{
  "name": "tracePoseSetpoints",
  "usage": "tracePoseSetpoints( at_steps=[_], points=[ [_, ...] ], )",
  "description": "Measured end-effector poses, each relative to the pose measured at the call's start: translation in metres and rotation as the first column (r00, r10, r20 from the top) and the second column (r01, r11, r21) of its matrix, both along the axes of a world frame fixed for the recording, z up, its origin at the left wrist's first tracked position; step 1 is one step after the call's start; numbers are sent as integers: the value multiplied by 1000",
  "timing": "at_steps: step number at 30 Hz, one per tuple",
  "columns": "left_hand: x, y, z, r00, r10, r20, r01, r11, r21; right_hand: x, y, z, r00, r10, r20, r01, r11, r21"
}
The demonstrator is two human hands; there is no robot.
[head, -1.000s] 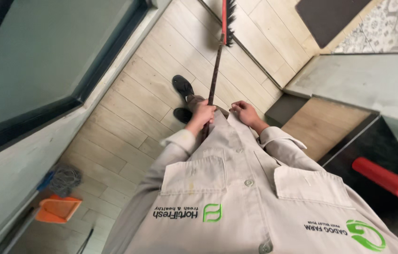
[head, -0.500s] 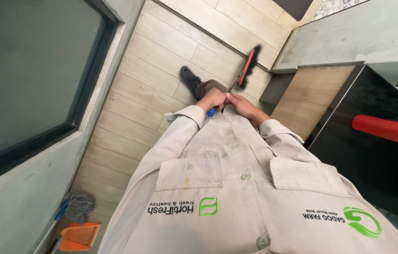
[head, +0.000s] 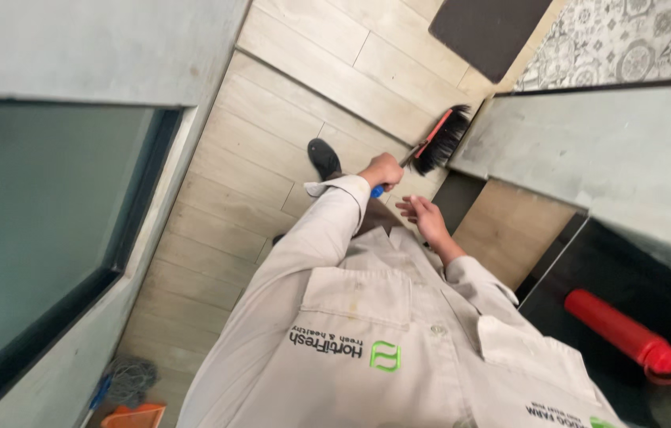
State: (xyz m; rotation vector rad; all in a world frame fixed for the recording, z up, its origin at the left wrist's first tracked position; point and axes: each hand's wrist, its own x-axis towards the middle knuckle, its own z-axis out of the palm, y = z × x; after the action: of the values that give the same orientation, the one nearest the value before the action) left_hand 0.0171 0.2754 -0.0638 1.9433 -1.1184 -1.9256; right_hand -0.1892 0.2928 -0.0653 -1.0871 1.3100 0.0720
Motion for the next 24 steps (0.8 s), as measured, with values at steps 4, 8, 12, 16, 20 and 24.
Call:
tracePoseSetpoints(
  at_steps=[4,8,12,16,20,24],
  points=[
    [75,-51,-20,939,306,-155,-297,951,83,-1,-41,-1,990,41,-132,-37,999,36],
    [153,-69,-34,945,288,-155,-325,888,-326,9,-64,-11,942,221,-254,-206,975,86],
    [208,-37,-40,49,896,-441,-881,247,404,23,-77,-16,923,268,-275,-253,963,90],
    [201,63,-35,-177,818,-548,-869,131,476,35,-91,-19,942,264,-209,-252,964,85],
    [134,180,-29,-170,855,-491,-925,34,379,48,-98,-21,872,410,-268,-385,912,143],
    [54,289,-20,-349,880,-322,-838,-139,528,69,-100,-26,754,564,-336,-550,822,145]
  ],
)
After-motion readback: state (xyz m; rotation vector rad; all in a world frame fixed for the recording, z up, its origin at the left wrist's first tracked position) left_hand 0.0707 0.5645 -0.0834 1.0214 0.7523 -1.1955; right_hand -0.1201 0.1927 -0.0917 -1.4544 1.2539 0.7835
